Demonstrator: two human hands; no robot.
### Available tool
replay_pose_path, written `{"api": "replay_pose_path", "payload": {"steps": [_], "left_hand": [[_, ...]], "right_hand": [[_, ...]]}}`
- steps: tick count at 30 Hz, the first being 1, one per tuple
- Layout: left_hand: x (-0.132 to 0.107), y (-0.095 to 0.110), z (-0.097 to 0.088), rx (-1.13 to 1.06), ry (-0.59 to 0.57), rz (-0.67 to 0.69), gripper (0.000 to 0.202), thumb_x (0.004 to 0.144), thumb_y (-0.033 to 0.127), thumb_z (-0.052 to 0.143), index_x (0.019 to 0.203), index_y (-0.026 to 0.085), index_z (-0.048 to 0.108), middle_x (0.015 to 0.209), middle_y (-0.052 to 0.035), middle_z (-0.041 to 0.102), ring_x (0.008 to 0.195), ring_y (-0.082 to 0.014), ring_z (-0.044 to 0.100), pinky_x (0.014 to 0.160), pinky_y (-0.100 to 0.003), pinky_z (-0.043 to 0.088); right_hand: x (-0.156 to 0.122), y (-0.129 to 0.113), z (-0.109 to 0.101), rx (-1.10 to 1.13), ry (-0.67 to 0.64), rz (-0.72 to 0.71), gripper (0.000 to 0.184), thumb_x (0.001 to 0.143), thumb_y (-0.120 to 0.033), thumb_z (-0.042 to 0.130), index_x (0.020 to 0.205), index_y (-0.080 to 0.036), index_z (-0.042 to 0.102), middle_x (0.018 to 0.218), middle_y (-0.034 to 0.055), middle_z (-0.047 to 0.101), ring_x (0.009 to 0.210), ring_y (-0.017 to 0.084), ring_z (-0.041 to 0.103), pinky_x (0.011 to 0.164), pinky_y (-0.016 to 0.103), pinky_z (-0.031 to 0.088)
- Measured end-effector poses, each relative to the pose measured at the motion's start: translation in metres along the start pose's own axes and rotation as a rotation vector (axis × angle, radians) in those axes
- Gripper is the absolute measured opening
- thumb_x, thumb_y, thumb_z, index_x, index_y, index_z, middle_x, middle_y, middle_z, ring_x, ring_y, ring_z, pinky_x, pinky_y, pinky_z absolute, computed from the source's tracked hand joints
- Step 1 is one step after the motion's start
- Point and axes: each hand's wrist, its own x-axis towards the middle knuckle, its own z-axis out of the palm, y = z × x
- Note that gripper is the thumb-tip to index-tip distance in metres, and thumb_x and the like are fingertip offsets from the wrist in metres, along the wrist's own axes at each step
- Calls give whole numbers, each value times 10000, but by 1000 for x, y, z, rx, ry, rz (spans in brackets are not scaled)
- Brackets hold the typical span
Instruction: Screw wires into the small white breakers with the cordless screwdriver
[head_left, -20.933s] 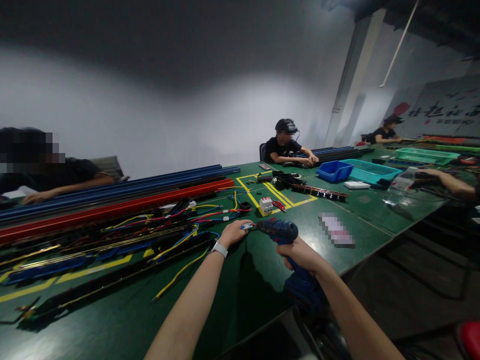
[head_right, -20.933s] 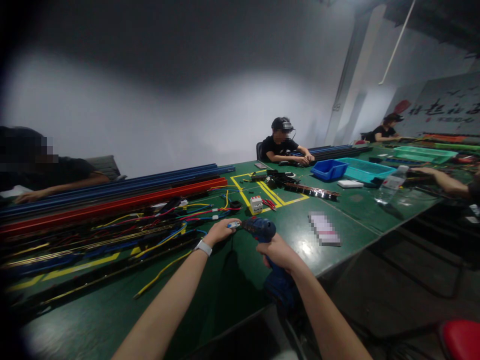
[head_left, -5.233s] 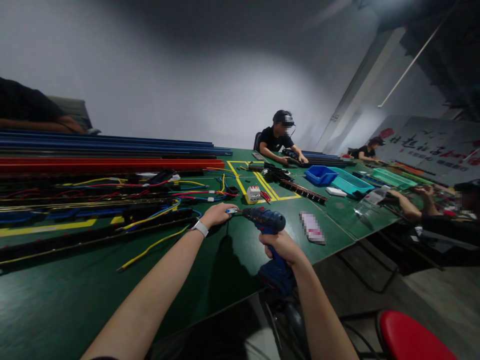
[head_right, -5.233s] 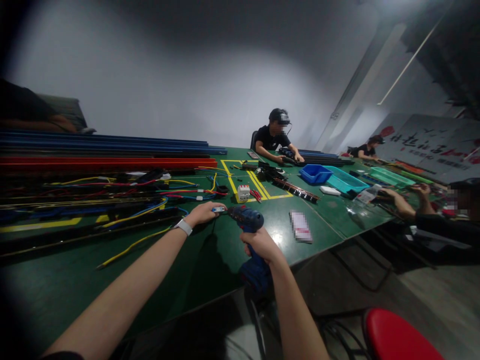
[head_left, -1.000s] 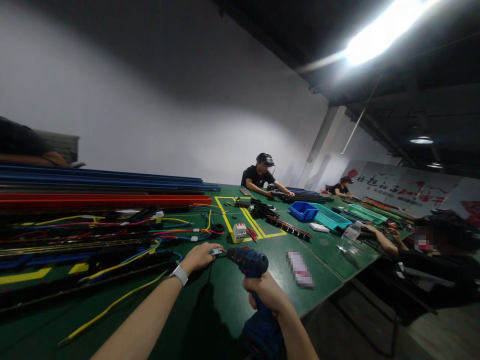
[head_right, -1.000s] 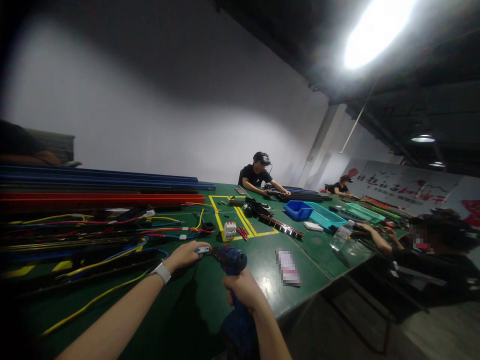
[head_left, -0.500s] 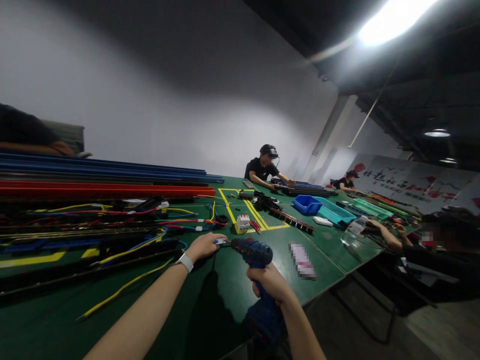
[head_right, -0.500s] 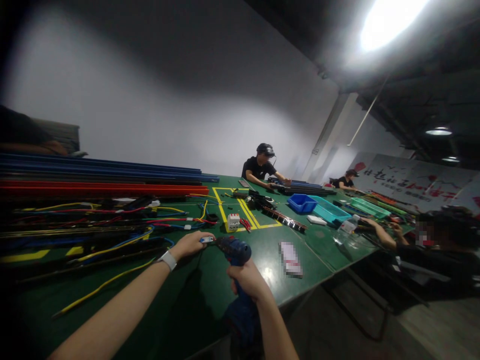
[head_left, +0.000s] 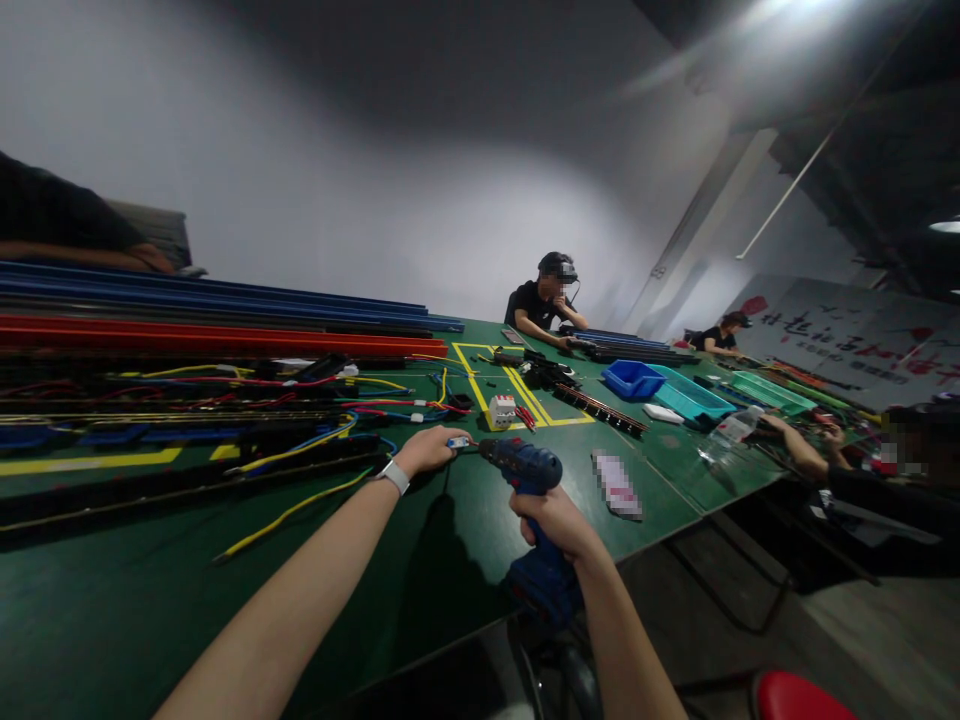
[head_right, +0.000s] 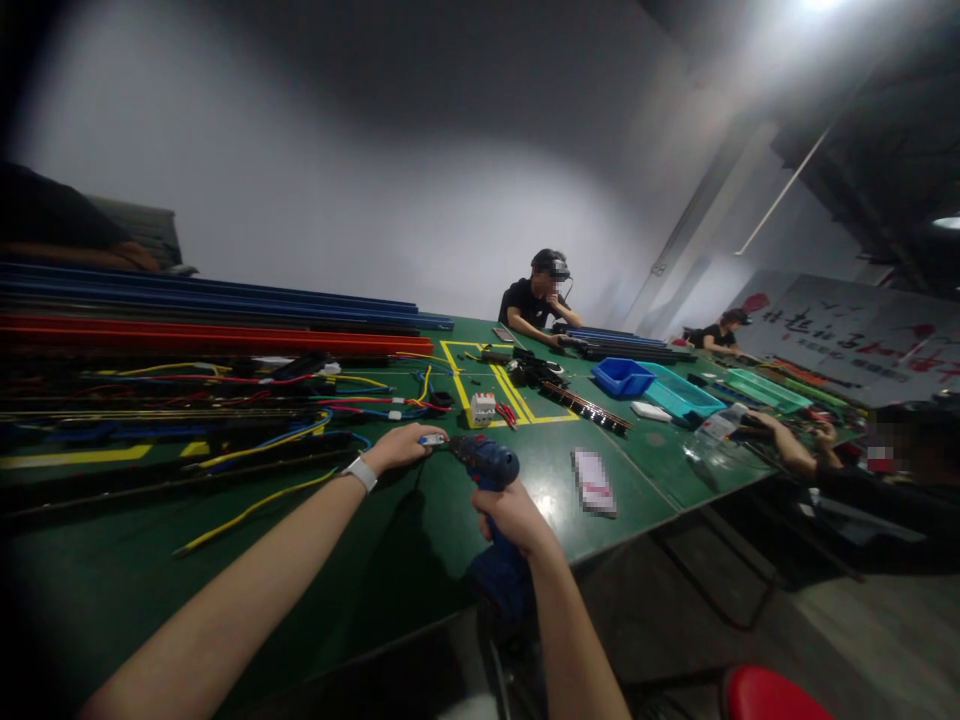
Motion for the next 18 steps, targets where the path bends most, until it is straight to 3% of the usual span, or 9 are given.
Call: {"api": "replay_pose_path", "payload": {"steps": [18], "left_hand": [[4, -6, 5, 9, 4, -16, 500, 797, 239, 534, 1279, 356, 590, 1218, 4, 663, 1055, -227, 608, 860, -271, 427]], "right_hand": [[-3, -6, -2, -56, -20, -6, 142, 700, -233, 601, 787, -183, 501, 530, -65, 473, 389, 90, 474, 388, 211, 339]]}}
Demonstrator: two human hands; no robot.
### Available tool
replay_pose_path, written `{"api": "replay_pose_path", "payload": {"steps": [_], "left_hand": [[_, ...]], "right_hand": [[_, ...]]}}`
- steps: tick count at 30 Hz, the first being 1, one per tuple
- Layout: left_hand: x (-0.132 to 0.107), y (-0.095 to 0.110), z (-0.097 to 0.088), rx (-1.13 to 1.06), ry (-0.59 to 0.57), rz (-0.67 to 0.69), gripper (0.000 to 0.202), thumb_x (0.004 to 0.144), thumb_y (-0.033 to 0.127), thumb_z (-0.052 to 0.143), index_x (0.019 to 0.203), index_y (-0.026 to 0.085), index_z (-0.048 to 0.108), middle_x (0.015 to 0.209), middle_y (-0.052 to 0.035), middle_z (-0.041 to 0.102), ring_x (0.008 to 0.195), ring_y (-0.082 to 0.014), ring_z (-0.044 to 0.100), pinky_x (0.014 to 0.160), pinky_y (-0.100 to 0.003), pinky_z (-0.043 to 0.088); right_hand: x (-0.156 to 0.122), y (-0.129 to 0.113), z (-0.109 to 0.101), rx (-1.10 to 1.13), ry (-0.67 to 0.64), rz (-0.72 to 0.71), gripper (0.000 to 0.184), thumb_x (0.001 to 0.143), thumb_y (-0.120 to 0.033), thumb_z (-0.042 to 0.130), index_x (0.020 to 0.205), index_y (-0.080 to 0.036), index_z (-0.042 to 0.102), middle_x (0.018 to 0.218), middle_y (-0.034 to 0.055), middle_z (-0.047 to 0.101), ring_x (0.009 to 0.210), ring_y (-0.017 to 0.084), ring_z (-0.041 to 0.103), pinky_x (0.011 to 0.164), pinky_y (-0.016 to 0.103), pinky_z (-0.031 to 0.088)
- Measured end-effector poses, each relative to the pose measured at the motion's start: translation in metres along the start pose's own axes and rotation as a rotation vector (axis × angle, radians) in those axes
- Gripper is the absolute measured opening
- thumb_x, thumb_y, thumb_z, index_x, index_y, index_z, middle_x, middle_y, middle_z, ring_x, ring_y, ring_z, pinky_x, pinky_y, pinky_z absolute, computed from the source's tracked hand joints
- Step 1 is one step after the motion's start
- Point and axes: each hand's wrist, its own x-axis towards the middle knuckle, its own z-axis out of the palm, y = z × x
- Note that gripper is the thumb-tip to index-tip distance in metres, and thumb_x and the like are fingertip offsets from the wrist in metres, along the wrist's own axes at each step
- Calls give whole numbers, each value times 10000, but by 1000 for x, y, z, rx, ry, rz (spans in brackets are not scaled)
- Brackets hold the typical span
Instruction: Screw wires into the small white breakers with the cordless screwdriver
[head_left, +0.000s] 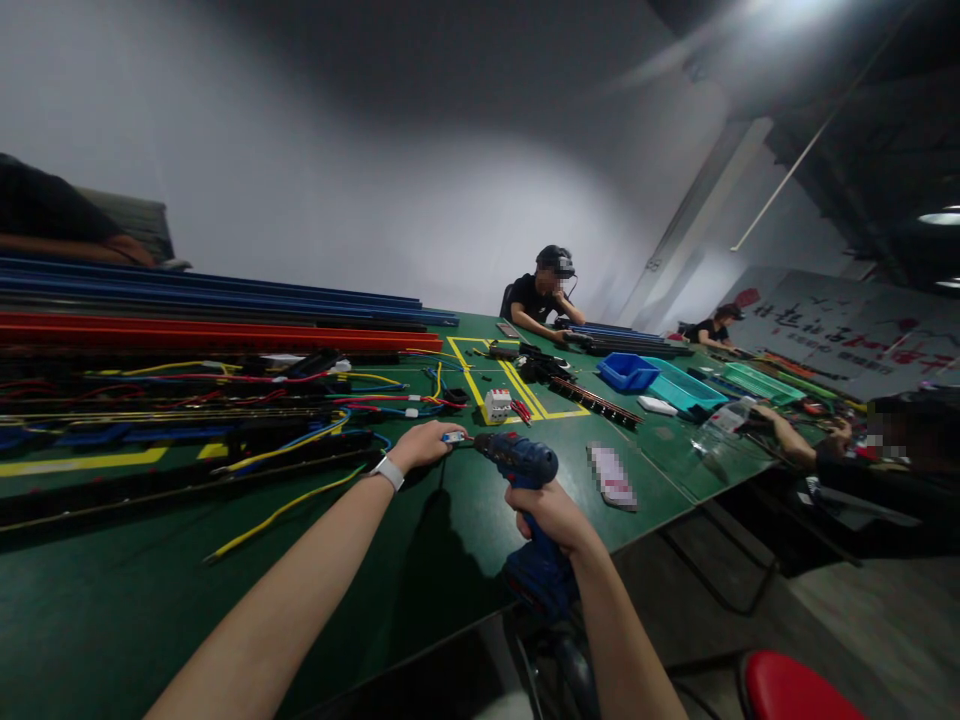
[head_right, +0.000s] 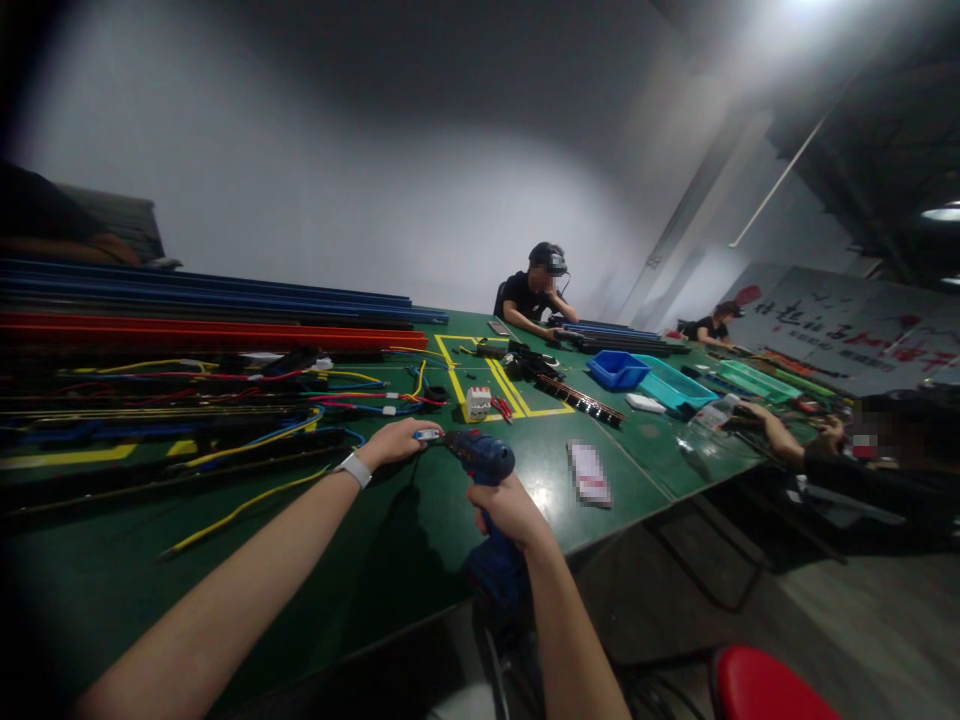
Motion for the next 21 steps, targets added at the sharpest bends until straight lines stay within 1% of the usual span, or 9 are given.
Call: {"api": "replay_pose_path", "payload": {"steps": [5, 8, 11, 16, 21], "left_hand": [[2, -2, 1, 9, -3, 13, 496, 806, 245, 527, 1280, 381, 583, 1194, 7, 674, 1013, -226, 624, 834, -277, 430], [2, -2, 1, 11, -7, 17, 486, 818, 256, 521, 1283, 385, 580, 1177, 6, 679, 996, -225, 628, 823, -277, 432], [1, -1, 1, 8, -3, 14, 484, 822, 256, 513, 1284, 384, 580, 1190, 8, 673, 1006, -222, 623, 836, -277, 429], [1, 1, 0, -1, -8, 7, 498, 809, 240, 514, 1286, 368, 582, 1193, -1, 673, 1019, -221, 618, 842, -272, 427], [1, 0, 1, -3, -12, -13, 519, 790, 220, 525, 1285, 364, 582, 1223, -3, 661, 1060, -221, 603, 865, -270, 425]], "right_hand": [[4, 8, 0, 25, 4, -34, 106, 707, -220, 574, 748, -190, 481, 506, -73, 431, 382, 93, 473, 387, 208, 327], [4, 10, -1, 21, -11, -39, 89, 709, -211, 562, 737, -190, 481, 491, -70, 431, 380, 97, 474, 389, 211, 324], [4, 9, -2, 29, -6, -40, 83, 706, -206, 562, 748, -187, 492, 499, -68, 443, 376, 94, 469, 386, 211, 310], [3, 6, -1, 33, -28, -15, 80, 695, -202, 558, 707, -192, 479, 458, -73, 422, 369, 93, 453, 394, 214, 322], [3, 6, 0, 45, 11, -5, 109, 669, -216, 578, 746, -189, 505, 472, -79, 432, 367, 94, 453, 379, 213, 313]]}}
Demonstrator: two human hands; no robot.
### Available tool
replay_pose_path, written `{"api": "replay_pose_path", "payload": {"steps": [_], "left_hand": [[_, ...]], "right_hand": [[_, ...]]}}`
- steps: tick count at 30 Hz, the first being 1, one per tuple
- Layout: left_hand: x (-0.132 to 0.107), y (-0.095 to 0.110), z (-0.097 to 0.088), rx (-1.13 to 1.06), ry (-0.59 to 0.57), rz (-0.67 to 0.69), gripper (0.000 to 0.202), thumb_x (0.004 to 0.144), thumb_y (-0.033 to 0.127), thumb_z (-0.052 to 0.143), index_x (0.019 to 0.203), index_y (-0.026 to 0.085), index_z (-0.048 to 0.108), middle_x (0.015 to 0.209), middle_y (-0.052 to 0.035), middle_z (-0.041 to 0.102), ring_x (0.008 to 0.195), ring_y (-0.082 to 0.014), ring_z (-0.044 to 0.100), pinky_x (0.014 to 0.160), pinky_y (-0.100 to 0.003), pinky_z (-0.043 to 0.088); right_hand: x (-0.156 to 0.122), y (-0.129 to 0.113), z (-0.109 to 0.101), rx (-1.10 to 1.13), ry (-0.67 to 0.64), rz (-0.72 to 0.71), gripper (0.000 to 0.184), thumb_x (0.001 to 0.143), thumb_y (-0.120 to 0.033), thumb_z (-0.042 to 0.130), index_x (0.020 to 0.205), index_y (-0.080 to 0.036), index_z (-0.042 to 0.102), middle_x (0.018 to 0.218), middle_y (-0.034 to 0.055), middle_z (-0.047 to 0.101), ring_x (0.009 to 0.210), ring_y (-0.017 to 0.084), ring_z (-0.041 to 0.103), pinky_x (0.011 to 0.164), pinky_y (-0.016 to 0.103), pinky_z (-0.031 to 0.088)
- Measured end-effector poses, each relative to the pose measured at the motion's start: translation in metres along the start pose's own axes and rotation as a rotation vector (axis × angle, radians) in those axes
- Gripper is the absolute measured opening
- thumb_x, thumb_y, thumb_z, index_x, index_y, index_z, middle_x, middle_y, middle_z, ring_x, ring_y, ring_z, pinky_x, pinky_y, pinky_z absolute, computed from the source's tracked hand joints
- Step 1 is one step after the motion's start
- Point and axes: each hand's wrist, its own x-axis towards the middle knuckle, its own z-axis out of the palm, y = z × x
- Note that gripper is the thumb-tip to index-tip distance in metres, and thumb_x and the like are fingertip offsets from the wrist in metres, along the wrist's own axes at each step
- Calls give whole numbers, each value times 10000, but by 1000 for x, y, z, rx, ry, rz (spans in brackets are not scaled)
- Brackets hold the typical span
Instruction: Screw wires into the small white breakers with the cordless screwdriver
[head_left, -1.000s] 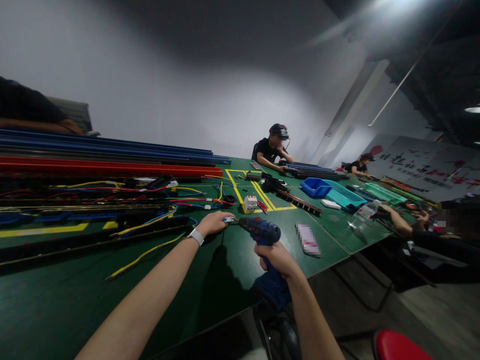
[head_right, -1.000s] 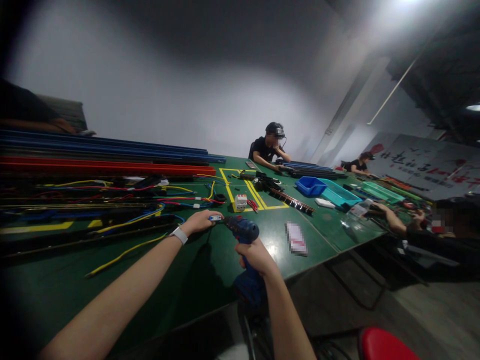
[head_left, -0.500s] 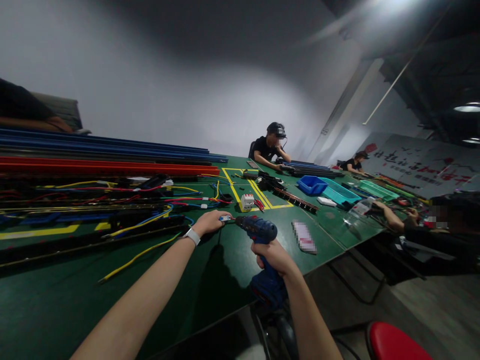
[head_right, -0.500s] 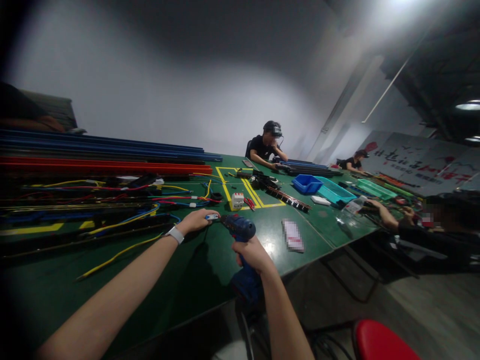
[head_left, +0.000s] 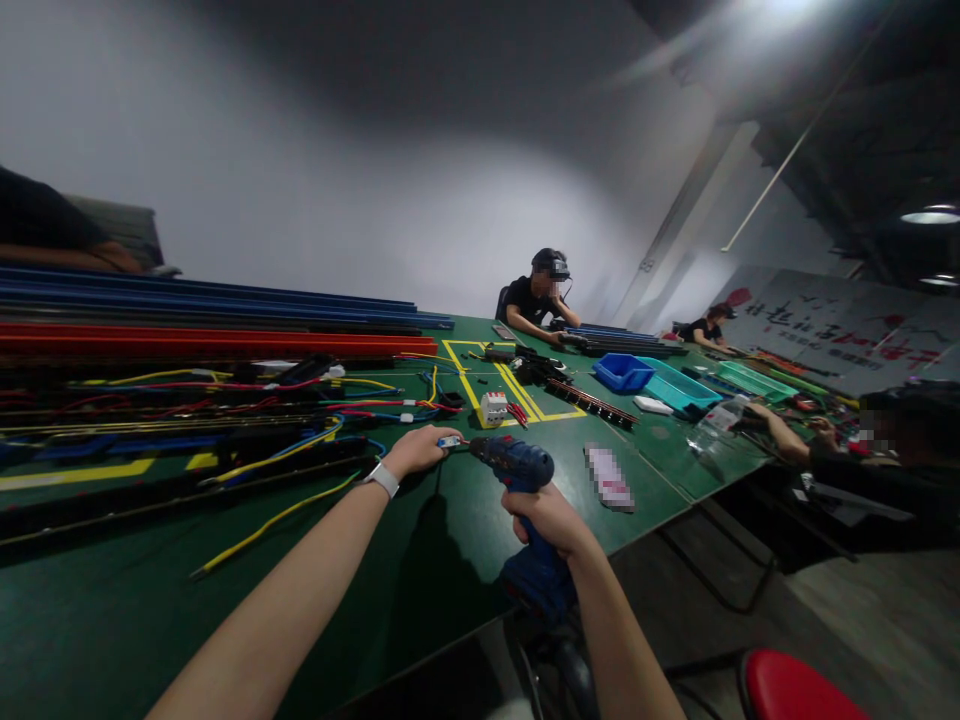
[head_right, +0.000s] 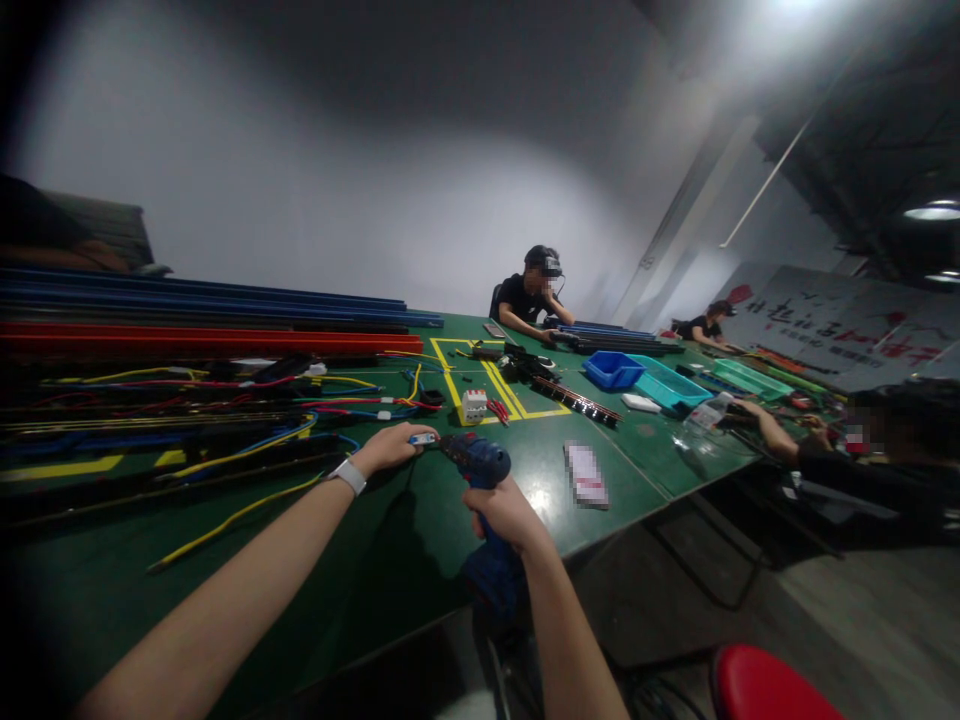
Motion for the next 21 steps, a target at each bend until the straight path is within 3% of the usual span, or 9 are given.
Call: {"api": "replay_pose_path", "payload": {"steps": [11, 21], "left_hand": [[0, 0, 1, 10, 27, 37, 496, 804, 223, 514, 1259, 406, 590, 1206, 13, 668, 1043, -223, 621, 864, -286, 420], [-4, 5, -4, 9, 21, 31, 492, 808, 218, 504, 1265, 378, 593, 1207, 4, 670, 1042, -228, 616, 851, -286, 427]], "right_hand": [[-2, -3, 0, 64, -20, 8, 121, 672, -193, 574, 765, -192, 496, 471, -83, 428, 355, 96, 447, 359, 215, 308], [0, -1, 1, 45, -25, -1, 128, 675, -212, 576, 756, -196, 478, 490, -86, 418, 361, 93, 456, 368, 217, 313]]}}
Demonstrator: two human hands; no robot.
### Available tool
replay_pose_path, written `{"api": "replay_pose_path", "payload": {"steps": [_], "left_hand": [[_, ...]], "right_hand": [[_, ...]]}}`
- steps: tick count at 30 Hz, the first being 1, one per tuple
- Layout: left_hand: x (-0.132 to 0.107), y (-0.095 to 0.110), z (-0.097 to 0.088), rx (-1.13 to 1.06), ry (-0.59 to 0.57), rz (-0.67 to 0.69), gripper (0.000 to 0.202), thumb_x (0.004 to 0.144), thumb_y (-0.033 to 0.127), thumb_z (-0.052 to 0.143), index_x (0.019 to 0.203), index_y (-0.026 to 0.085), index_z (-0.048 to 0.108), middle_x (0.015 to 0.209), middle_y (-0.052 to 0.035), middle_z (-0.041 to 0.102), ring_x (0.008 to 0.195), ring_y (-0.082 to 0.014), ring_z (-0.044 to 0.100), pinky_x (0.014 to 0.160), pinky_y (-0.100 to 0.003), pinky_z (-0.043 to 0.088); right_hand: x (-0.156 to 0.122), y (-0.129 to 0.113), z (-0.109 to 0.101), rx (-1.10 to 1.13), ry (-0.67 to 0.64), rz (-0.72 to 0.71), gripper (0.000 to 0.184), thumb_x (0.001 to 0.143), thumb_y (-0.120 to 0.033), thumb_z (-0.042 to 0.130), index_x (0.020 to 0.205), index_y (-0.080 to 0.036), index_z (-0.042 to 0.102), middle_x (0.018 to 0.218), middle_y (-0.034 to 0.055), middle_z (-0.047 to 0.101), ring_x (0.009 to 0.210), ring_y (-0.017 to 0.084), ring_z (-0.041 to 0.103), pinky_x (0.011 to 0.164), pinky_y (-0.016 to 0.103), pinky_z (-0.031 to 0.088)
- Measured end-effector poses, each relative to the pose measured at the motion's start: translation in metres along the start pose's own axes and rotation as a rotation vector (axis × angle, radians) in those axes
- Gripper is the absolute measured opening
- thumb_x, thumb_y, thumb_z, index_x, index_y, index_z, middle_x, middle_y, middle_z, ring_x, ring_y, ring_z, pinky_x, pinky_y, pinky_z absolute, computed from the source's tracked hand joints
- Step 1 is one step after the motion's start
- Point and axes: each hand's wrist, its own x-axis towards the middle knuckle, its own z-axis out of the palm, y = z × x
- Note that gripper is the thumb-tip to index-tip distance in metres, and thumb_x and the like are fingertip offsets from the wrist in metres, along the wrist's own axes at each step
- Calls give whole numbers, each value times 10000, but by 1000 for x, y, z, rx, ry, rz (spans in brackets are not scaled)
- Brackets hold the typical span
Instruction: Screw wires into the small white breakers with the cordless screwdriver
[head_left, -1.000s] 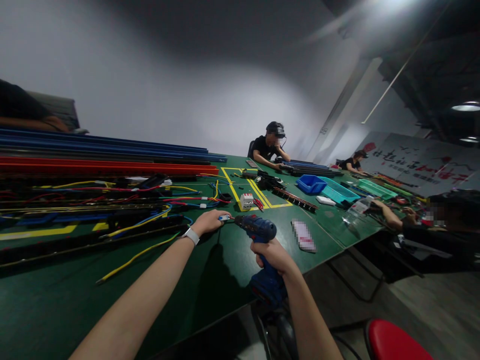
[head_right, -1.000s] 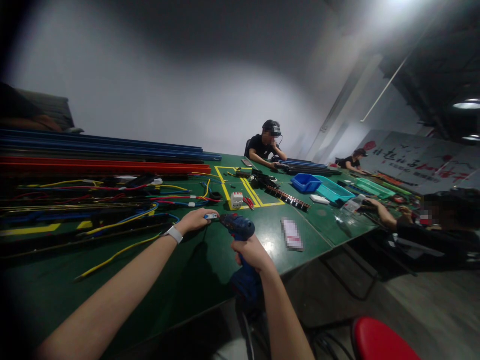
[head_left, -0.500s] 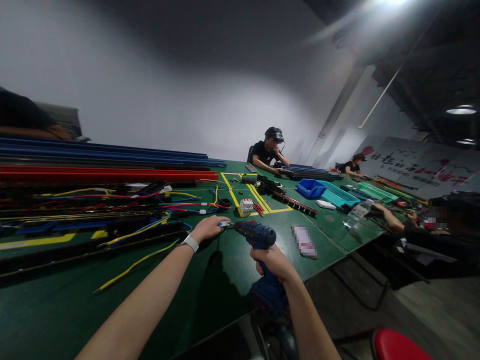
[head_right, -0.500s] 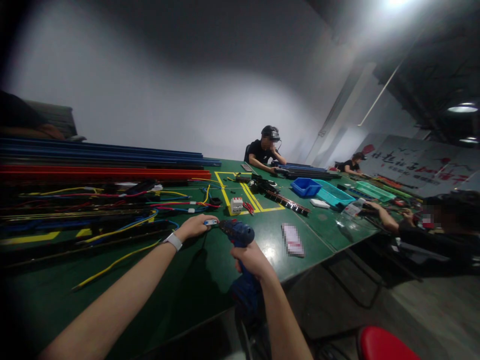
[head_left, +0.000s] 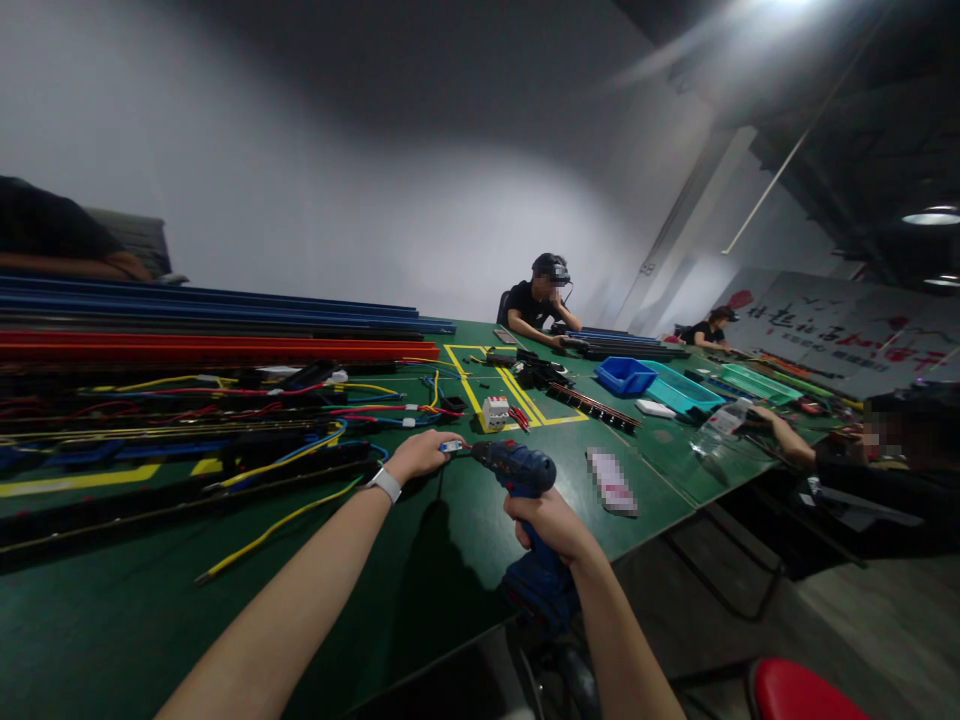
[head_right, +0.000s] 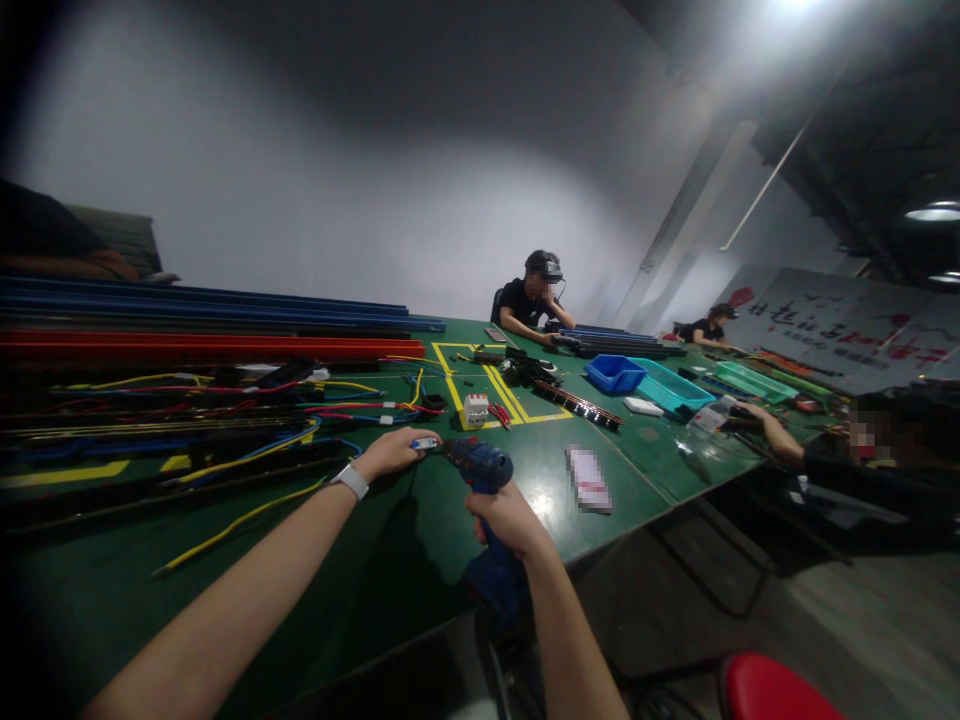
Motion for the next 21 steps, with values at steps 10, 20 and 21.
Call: {"api": "replay_pose_path", "payload": {"steps": [10, 20, 21], "left_hand": [[3, -5, 3, 13, -15, 15, 499, 800, 232, 522, 1270, 387, 584, 1214, 24, 666, 1048, -215, 616, 862, -270, 430], [3, -4, 2, 13, -14, -6, 513, 793, 221, 529, 1274, 390, 585, 1213, 23, 667, 1046, -223, 619, 858, -277, 437], [3, -4, 2, 10, -19, -7, 512, 792, 222, 530, 1273, 388, 587, 1208, 21, 670, 1041, -222, 621, 856, -276, 438]], "right_hand": [[2, 5, -2, -51, 13, -26, 117, 682, -224, 567, 776, -189, 507, 451, -84, 442, 358, 95, 446, 383, 212, 313], [3, 7, -3, -39, 5, -34, 78, 701, -210, 560, 747, -190, 501, 455, -76, 446, 362, 97, 449, 378, 213, 320], [3, 8, -3, -44, 3, -36, 74, 702, -207, 559, 734, -191, 494, 451, -76, 442, 362, 96, 447, 377, 211, 319]]}}
